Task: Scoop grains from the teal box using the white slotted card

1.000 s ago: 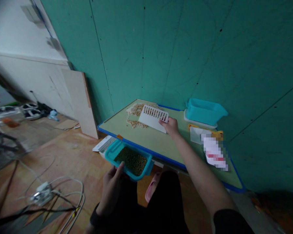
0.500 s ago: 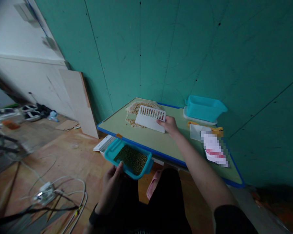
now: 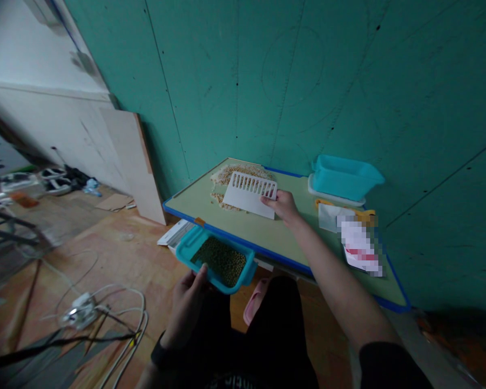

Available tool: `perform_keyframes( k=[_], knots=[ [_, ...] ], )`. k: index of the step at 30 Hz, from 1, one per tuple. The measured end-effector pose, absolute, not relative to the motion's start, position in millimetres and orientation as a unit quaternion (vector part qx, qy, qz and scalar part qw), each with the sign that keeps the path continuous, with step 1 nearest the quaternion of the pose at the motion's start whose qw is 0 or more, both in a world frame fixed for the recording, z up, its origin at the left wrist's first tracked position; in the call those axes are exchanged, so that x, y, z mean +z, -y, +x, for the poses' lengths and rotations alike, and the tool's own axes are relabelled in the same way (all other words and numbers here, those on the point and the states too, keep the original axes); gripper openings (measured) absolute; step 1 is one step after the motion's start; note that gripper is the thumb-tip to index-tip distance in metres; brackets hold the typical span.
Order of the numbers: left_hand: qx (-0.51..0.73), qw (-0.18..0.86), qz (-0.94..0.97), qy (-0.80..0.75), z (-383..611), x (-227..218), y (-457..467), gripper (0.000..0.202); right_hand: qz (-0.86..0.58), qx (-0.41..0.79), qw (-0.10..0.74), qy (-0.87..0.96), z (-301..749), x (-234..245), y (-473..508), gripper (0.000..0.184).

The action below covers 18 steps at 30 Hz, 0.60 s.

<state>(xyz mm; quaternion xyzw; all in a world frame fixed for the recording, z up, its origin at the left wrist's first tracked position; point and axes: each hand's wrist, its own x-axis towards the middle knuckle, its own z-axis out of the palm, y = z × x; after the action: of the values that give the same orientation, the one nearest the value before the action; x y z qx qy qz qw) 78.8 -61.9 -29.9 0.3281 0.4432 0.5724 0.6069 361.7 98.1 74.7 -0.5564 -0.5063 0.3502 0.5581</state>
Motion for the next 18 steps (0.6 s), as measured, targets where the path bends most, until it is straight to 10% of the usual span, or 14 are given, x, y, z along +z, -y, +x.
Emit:
perform_keyframes(
  k=[18],
  knots=[
    [0.570,0.600,0.327,-0.456,79.3,-24.8,61.5,0.050,-0.559,0.364,0.550,0.503,360.0,75.9,-94.6,0.056]
  ],
)
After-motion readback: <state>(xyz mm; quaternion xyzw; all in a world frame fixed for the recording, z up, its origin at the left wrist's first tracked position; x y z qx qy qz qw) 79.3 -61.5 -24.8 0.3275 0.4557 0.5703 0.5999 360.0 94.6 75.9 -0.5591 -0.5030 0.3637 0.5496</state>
